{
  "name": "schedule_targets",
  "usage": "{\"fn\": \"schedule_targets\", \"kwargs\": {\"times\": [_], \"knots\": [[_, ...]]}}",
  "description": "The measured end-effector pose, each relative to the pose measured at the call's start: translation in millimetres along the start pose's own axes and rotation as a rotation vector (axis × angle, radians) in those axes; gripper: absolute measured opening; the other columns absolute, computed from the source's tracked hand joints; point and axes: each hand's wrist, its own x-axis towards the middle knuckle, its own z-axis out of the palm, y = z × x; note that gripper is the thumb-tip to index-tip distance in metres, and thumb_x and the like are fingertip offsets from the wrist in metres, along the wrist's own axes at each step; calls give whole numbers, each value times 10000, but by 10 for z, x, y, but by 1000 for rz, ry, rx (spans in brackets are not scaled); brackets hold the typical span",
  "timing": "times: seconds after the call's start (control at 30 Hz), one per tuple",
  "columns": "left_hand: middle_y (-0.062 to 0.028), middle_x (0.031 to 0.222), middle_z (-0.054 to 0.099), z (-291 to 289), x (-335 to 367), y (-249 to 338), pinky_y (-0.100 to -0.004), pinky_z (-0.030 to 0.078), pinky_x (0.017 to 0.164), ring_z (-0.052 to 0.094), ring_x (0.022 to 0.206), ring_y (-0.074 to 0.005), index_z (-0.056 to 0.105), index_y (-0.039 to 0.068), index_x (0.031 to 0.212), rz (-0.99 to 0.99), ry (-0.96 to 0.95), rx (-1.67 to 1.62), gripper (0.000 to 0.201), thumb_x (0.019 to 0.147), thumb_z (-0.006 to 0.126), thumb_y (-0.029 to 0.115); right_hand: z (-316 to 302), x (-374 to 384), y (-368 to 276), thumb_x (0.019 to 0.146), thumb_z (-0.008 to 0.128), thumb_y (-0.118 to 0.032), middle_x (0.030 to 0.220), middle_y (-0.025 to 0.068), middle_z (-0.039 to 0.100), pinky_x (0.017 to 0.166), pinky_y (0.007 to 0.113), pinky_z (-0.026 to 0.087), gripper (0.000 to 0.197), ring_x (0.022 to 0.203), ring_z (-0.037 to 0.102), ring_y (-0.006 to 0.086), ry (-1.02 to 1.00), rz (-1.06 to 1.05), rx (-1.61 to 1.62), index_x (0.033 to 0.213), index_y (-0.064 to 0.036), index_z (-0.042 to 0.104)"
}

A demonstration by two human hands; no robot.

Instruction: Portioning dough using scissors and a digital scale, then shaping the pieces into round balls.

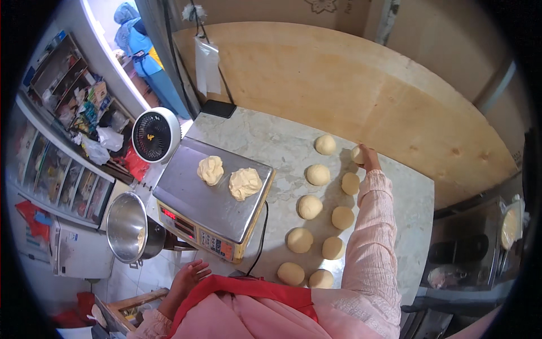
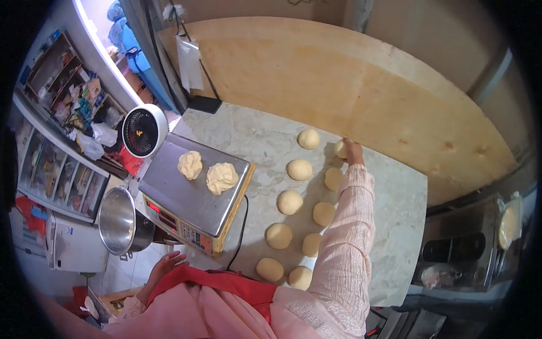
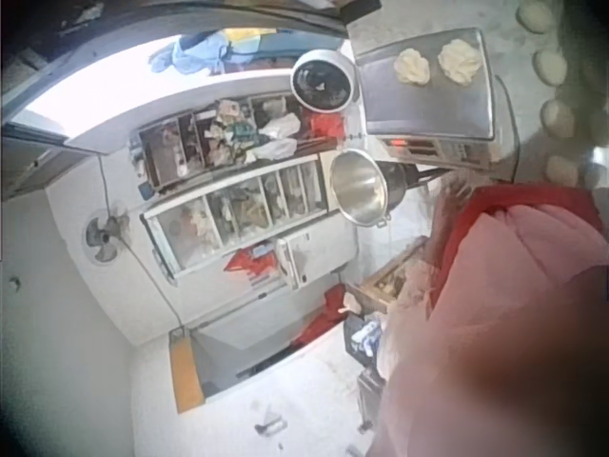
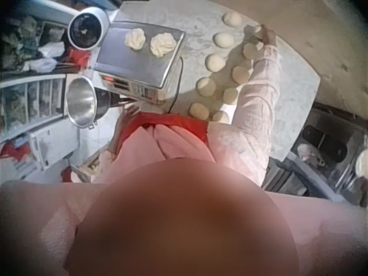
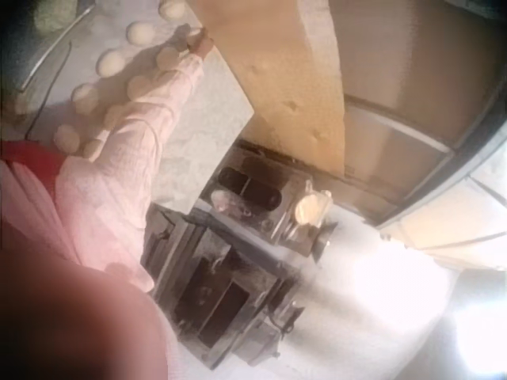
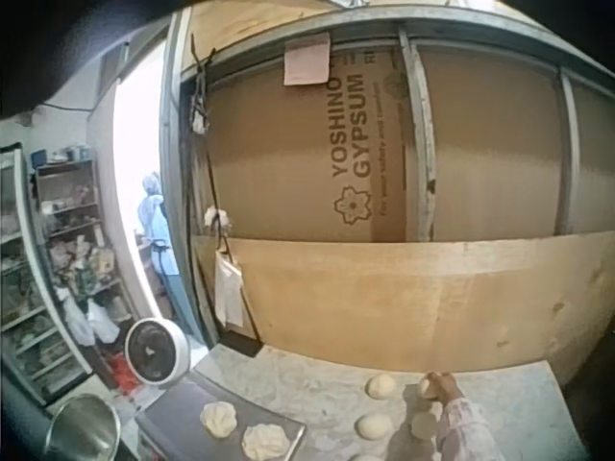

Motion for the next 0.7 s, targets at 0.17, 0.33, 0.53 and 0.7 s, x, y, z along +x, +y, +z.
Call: {"fn": "schedule_targets", "kwargs": {"times": [0.17,0.33,0.53,0.7], "knots": [[-172,1138,463,170,-64,-64,-440,365,897,453,1047,-336,418,24,1121,20,116,-41,409,822,493,293,201,487,361,716,589,-387,953,115,569,604,414,462,474,828,566,258,276,-137,-372,1038,-45,523],[-159,1133,471,158,78,34,-430,366,897,455,1048,-324,421,26,1121,-1,62,-23,384,839,469,281,344,443,316,694,611,-366,1174,224,417,798,494,399,556,964,495,387,321,-314,-920,1156,-95,463],[-131,1130,481,236,319,207,-405,382,874,467,1043,-291,408,33,1142,-24,-7,43,383,853,441,283,327,40,280,676,629,-269,1271,180,324,874,433,381,497,1138,341,369,190,-530,-1314,1150,-226,486],[-126,1127,484,292,401,213,-382,375,880,470,1044,-276,406,39,1151,-68,-49,41,371,857,428,264,451,-61,264,652,658,-204,1329,143,237,891,447,374,523,1178,274,377,209,-388,-1240,1144,-266,490]]}}
